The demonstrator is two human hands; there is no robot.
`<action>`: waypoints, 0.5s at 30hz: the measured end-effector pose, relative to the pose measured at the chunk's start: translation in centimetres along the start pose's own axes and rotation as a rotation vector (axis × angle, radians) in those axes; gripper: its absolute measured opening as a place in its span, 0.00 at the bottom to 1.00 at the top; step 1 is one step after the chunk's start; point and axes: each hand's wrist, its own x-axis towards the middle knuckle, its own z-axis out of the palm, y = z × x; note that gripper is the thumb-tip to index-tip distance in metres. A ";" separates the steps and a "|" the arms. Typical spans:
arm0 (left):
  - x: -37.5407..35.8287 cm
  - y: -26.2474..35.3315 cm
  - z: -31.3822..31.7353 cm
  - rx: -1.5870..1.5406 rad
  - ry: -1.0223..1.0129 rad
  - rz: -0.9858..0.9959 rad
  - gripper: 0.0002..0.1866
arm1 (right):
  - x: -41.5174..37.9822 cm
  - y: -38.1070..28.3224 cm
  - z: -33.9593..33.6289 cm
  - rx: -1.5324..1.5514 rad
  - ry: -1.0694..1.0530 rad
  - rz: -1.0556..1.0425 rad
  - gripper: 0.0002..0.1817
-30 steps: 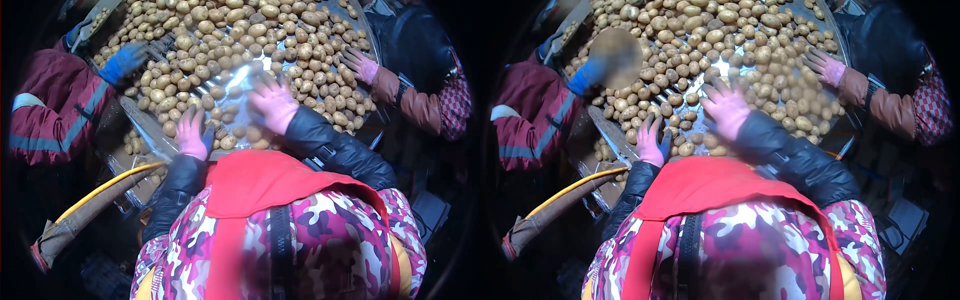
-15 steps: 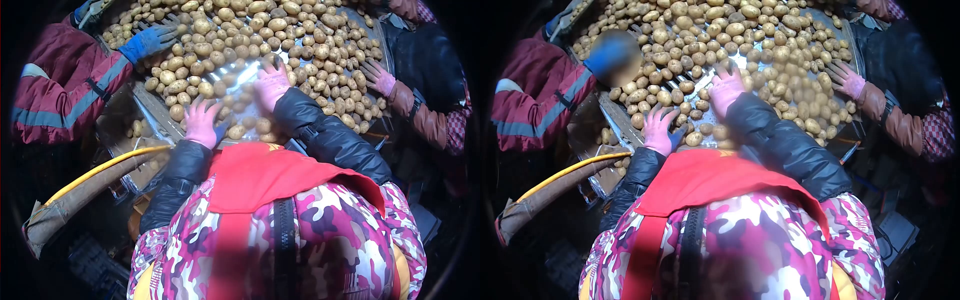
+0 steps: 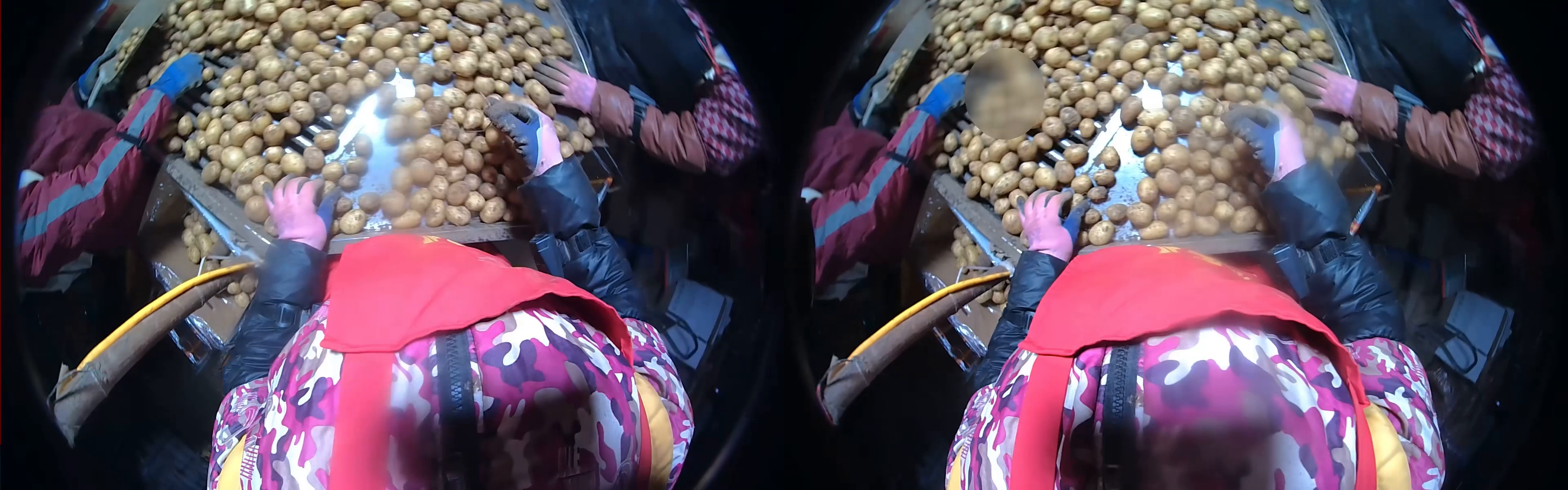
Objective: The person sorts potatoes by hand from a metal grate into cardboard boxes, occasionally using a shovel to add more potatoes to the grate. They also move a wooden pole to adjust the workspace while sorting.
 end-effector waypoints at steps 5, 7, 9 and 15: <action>0.7 0.7 -0.3 0.034 0.013 0.046 0.15 | -2.1 2.9 -3.3 -0.162 0.037 -0.258 0.14; 1.2 0.5 -0.3 0.040 -0.024 0.077 0.12 | -3.7 2.6 -3.6 -0.012 0.050 -0.177 0.15; 2.1 0.1 0.2 0.016 -0.016 0.126 0.10 | -5.5 2.7 -4.5 0.210 0.082 -0.139 0.15; 3.2 -1.4 0.7 -0.129 -0.005 -0.058 0.11 | -12.9 15.2 -22.5 -0.453 -0.617 -0.047 0.13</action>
